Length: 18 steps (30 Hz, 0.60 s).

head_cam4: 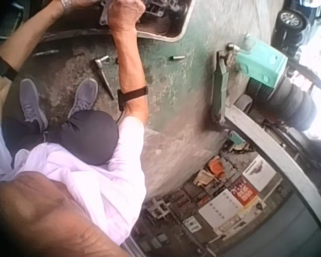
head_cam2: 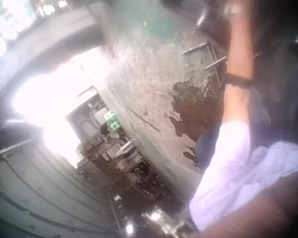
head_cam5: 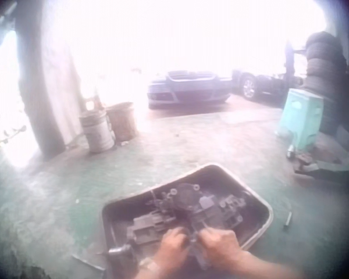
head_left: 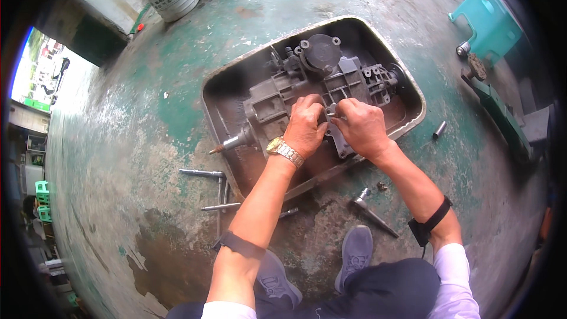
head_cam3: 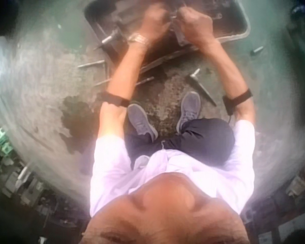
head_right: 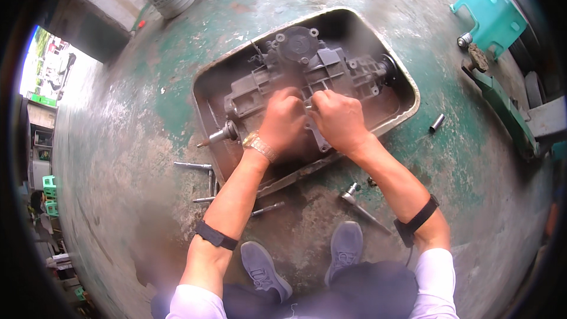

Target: The person places a metal cover onto a transmission casing, aligns it, and secures it by inserting and tightening bolts with a ratchet. The person works on the transmission placed in a metal tray on the floor.

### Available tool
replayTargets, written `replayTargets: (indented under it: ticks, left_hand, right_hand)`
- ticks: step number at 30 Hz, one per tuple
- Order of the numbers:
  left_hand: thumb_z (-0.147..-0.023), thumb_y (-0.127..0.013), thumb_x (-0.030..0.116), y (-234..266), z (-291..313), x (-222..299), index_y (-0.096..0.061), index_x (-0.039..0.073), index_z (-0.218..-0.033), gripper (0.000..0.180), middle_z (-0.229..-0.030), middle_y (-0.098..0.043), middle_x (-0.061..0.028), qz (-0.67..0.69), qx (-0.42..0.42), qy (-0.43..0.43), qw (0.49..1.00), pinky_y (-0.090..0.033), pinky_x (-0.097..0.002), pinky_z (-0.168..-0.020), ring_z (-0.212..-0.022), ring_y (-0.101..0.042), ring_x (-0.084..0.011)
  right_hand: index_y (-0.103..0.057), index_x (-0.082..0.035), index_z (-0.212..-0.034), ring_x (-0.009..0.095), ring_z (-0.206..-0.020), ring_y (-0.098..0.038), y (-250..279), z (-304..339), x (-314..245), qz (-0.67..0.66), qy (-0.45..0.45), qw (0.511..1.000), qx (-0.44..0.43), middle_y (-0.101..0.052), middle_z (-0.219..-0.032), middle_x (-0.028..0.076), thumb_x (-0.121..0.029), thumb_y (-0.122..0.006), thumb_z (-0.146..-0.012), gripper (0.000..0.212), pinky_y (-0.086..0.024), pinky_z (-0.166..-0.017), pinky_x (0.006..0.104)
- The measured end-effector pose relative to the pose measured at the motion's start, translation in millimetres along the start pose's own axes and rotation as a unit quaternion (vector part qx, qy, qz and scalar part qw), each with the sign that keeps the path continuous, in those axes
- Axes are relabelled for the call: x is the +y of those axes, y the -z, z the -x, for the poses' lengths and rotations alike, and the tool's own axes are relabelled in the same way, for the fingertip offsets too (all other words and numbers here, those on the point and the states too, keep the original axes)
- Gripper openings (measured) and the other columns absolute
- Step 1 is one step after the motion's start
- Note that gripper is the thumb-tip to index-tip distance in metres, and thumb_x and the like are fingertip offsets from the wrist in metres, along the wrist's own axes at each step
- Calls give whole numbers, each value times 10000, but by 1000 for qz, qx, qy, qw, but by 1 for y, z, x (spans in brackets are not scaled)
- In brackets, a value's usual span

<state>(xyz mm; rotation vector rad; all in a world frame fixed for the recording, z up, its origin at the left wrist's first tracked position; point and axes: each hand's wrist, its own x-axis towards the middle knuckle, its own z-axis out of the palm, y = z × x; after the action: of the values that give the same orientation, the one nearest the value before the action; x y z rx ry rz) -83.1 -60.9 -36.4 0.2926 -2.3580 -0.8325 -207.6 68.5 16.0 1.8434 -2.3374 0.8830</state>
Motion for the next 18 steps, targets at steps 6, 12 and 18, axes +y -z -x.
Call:
replayTargets:
  ticks: [6, 12, 18]
  left_hand:
    - [-676, -762, 7, 0, 0, 2, -591, 18, -893, 277, -1107, -593, -144, 4, 9, 1, 1000, -453, -445, -935, -1044, -548, -363]
    - [-662, -764, -5, 1, 1, 6, -591, 14, -885, 283, -1093, -590, -135, -2, 23, 2, 1000, -453, -440, -932, -1033, -548, -352]
    - [-663, -749, 62, -14, 5, -4, -586, 16, -870, 267, -1078, -606, -190, -7, 72, -14, 997, -457, -478, -872, -990, -564, -385]
  right_hand:
    - [-605, -66, -893, 329, -805, -672, -8, -5, -1, 35, -17, 999, -14, -659, -860, 109, -162, -764, -805, 206, -531, -676, 432]
    - [-598, -67, -896, 342, -794, -673, -6, -11, -8, 60, -25, 997, -46, -661, -862, 114, -166, -766, -804, 215, -531, -676, 445]
    - [-548, -44, -908, 414, -818, -650, -6, -1, 1, 51, 21, 998, -40, -639, -863, 181, -120, -715, -805, 210, -518, -681, 491]
